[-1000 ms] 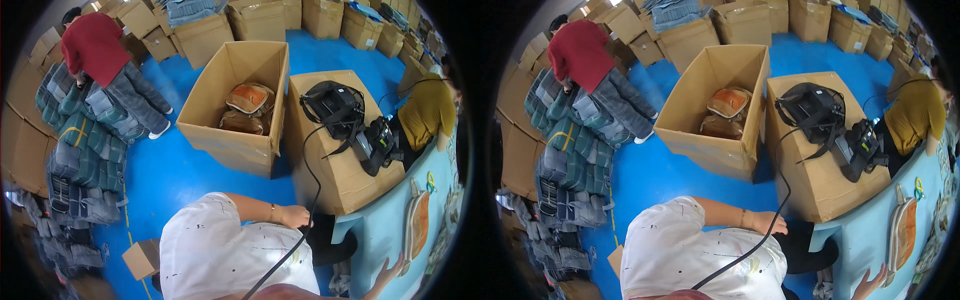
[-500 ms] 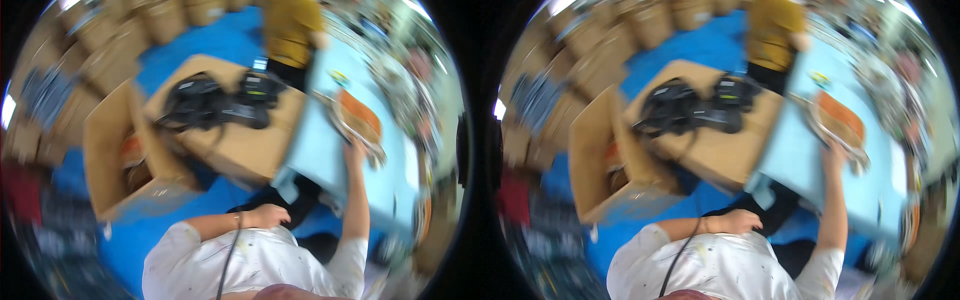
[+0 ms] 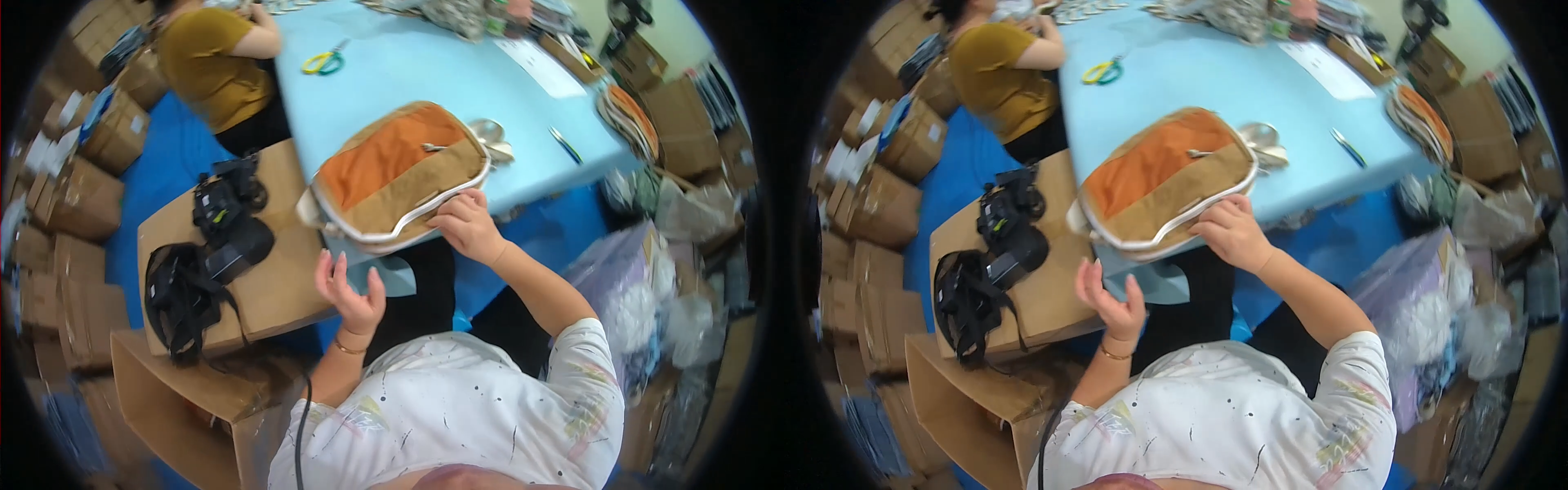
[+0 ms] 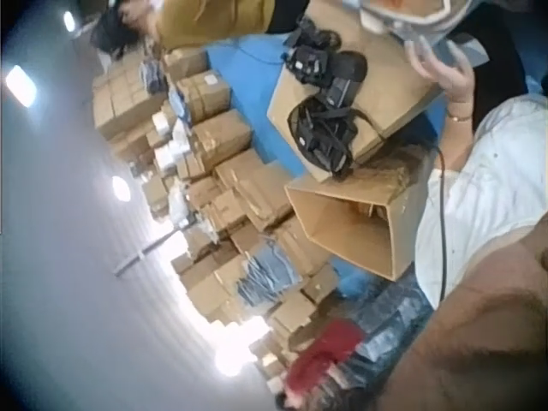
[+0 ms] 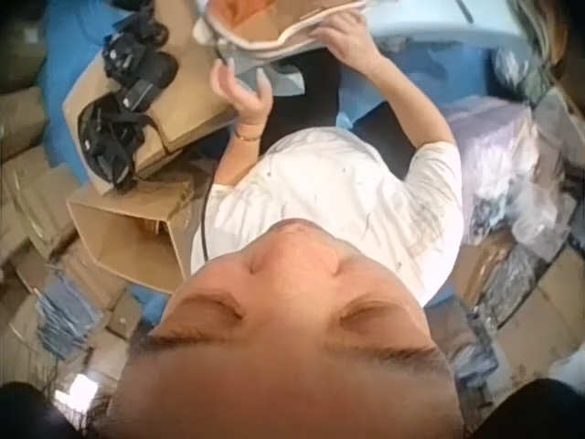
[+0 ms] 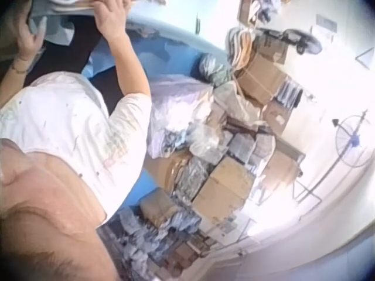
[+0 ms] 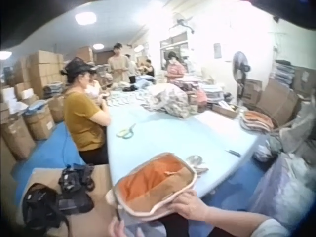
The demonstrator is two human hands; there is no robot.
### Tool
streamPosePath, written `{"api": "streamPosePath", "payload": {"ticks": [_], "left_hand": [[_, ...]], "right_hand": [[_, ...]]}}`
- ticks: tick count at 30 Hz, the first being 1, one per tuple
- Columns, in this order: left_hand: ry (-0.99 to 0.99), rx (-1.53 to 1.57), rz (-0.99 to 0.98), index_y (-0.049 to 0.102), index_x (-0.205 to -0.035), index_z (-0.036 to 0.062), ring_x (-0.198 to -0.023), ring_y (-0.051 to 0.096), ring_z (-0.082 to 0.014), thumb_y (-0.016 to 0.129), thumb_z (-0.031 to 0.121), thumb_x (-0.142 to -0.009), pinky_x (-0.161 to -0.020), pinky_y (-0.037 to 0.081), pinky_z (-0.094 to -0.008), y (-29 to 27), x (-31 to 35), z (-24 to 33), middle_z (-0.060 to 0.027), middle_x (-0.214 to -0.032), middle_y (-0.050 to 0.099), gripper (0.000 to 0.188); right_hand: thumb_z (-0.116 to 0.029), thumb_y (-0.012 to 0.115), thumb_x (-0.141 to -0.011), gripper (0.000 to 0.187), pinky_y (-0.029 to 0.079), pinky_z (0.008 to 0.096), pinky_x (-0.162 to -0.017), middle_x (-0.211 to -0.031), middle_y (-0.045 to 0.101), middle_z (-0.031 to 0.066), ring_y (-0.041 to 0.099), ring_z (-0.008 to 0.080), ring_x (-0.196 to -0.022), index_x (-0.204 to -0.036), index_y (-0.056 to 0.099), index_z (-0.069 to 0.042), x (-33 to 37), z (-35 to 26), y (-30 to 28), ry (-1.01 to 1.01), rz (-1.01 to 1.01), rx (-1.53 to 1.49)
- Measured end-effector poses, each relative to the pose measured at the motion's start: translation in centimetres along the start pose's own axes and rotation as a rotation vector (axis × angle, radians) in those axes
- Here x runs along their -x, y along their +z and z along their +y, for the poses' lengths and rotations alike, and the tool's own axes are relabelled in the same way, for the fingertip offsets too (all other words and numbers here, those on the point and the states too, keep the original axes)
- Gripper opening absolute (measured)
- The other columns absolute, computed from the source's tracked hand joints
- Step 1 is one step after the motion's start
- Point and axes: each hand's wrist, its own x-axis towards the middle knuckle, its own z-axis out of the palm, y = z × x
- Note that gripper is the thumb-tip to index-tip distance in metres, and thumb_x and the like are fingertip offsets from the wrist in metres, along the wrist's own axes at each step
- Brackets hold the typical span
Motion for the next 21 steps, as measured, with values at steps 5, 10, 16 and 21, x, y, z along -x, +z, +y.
{"api": "streamPosePath", "payload": {"ticks": [5,10,16,21], "left_hand": [[0.296,-0.294,-0.509,0.058,-0.115,0.0077,-0.109,0.050,-0.0246,0.066,0.026,-0.077,-0.090,0.034,-0.0416,2.6,-5.0,3.6,-0.0043,-0.112,0.057,0.043],[0.383,-0.401,-0.688,0.061,-0.108,0.0092,-0.103,0.051,-0.0259,0.078,0.029,-0.061,-0.087,0.036,-0.0420,4.5,-4.6,4.3,-0.0066,-0.104,0.058,0.054],[0.071,0.041,-0.096,0.058,-0.094,-0.0027,-0.084,0.055,-0.0326,0.061,0.002,-0.075,-0.077,0.045,-0.0406,3.1,-5.5,-0.5,-0.0159,-0.089,0.058,0.020],[-0.170,0.091,0.198,0.057,-0.101,-0.0073,-0.086,0.058,-0.0228,0.059,0.004,-0.083,-0.080,0.047,-0.0312,3.6,-8.5,2.4,-0.0151,-0.100,0.061,0.021]], "right_hand": [[-0.005,0.068,-0.072,0.033,0.036,0.0404,-0.092,-0.103,0.058,0.0059,0.055,0.0230,-0.099,-0.104,0.062,-0.012,5.5,-2.1,-0.9,0.329,0.226,-0.056],[-0.006,0.063,-0.083,0.028,0.048,0.0280,-0.080,-0.096,0.058,0.0057,0.057,0.0131,-0.087,-0.110,0.057,-0.005,11.5,-0.6,-0.7,0.951,0.476,-0.531],[-0.010,0.065,-0.081,0.023,0.049,0.0270,-0.076,-0.091,0.062,0.0039,0.059,0.0115,-0.085,-0.103,0.061,-0.005,17.6,-2.2,-0.7,1.094,0.558,-0.819],[-0.013,0.064,-0.082,0.023,0.048,0.0276,-0.075,-0.091,0.063,0.0057,0.059,0.0138,-0.083,-0.103,0.062,-0.005,31.9,-2.0,-6.7,1.429,0.739,-0.225]]}}
